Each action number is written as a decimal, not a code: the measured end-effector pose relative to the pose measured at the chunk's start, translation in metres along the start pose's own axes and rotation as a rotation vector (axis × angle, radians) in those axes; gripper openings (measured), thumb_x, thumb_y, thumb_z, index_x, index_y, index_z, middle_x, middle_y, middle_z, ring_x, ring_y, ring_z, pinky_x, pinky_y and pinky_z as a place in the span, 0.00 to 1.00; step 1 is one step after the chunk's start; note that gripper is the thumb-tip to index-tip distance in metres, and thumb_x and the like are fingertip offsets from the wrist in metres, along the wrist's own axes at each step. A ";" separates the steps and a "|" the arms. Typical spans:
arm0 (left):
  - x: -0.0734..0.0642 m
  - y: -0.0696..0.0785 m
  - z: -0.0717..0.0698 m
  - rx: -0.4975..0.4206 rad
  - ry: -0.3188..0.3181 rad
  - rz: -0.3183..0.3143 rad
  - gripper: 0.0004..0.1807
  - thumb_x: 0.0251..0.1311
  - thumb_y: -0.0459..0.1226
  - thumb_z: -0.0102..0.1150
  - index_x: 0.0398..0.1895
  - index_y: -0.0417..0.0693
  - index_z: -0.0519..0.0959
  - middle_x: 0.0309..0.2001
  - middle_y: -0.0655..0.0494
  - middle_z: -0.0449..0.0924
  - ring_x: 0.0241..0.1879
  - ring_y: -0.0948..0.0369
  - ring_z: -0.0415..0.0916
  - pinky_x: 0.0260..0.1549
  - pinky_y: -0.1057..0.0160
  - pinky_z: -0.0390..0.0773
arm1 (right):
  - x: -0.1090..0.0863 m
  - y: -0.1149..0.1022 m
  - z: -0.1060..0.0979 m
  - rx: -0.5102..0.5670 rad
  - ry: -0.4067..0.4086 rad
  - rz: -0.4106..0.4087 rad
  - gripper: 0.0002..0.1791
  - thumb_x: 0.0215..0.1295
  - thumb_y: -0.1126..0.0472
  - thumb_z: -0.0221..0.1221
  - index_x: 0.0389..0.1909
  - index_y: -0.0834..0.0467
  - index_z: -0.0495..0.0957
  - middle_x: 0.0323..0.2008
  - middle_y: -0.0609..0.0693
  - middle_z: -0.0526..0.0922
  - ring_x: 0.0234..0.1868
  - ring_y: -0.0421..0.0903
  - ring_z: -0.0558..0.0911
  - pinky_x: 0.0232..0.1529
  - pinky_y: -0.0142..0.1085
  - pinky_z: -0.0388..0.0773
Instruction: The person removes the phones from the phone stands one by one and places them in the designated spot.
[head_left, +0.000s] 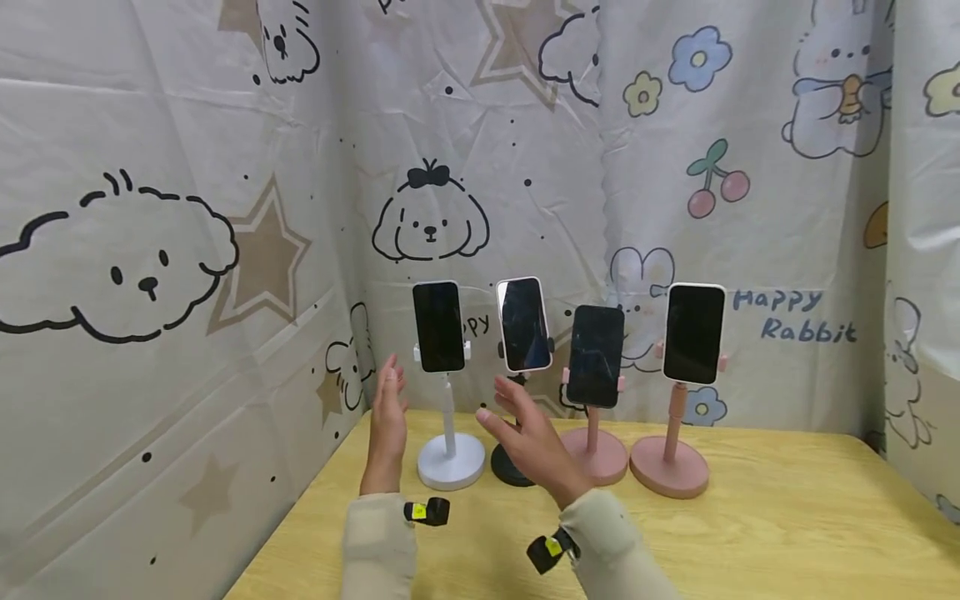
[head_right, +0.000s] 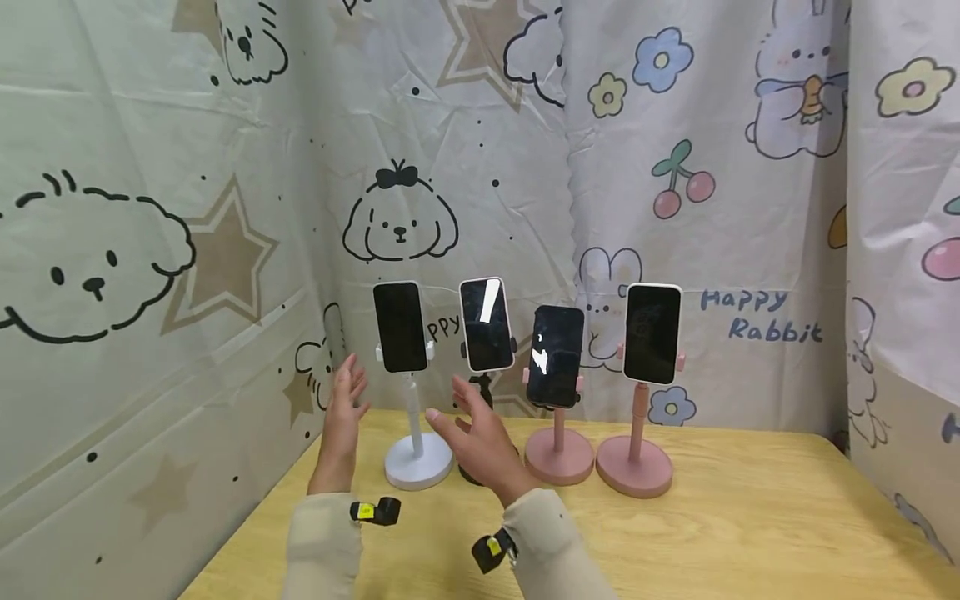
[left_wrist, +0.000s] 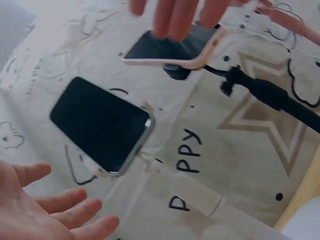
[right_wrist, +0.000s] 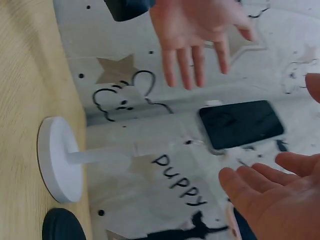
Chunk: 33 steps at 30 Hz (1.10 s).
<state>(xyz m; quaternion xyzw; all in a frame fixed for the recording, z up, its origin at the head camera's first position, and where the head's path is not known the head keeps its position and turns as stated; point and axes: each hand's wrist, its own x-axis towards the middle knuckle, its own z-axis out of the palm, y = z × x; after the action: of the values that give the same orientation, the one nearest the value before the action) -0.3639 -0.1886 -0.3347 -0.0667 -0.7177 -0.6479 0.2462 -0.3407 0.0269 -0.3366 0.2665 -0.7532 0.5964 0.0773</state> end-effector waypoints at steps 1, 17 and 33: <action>0.003 -0.002 0.000 -0.006 -0.007 -0.009 0.33 0.72 0.60 0.23 0.76 0.59 0.49 0.74 0.48 0.50 0.73 0.50 0.49 0.67 0.42 0.52 | 0.006 0.002 0.003 0.009 -0.003 0.018 0.39 0.66 0.43 0.57 0.74 0.49 0.54 0.73 0.50 0.57 0.72 0.51 0.60 0.66 0.55 0.60; 0.058 -0.009 0.016 -0.308 -0.097 -0.164 0.30 0.73 0.57 0.29 0.76 0.66 0.50 0.75 0.44 0.41 0.72 0.42 0.44 0.68 0.40 0.49 | 0.084 0.021 0.030 0.140 -0.002 0.124 0.44 0.67 0.47 0.58 0.76 0.42 0.43 0.76 0.53 0.45 0.70 0.59 0.61 0.60 0.54 0.68; 0.065 -0.002 0.024 -0.213 -0.078 -0.162 0.29 0.74 0.54 0.35 0.75 0.59 0.56 0.73 0.48 0.54 0.66 0.43 0.61 0.62 0.44 0.65 | 0.099 0.015 0.033 0.224 -0.070 0.129 0.45 0.70 0.59 0.55 0.77 0.46 0.36 0.66 0.67 0.61 0.59 0.62 0.75 0.50 0.49 0.77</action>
<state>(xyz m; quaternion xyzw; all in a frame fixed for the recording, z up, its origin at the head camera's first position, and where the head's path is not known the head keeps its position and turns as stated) -0.4279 -0.1800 -0.3088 -0.0595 -0.6569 -0.7351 0.1567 -0.4247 -0.0327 -0.3157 0.2454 -0.6996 0.6708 -0.0178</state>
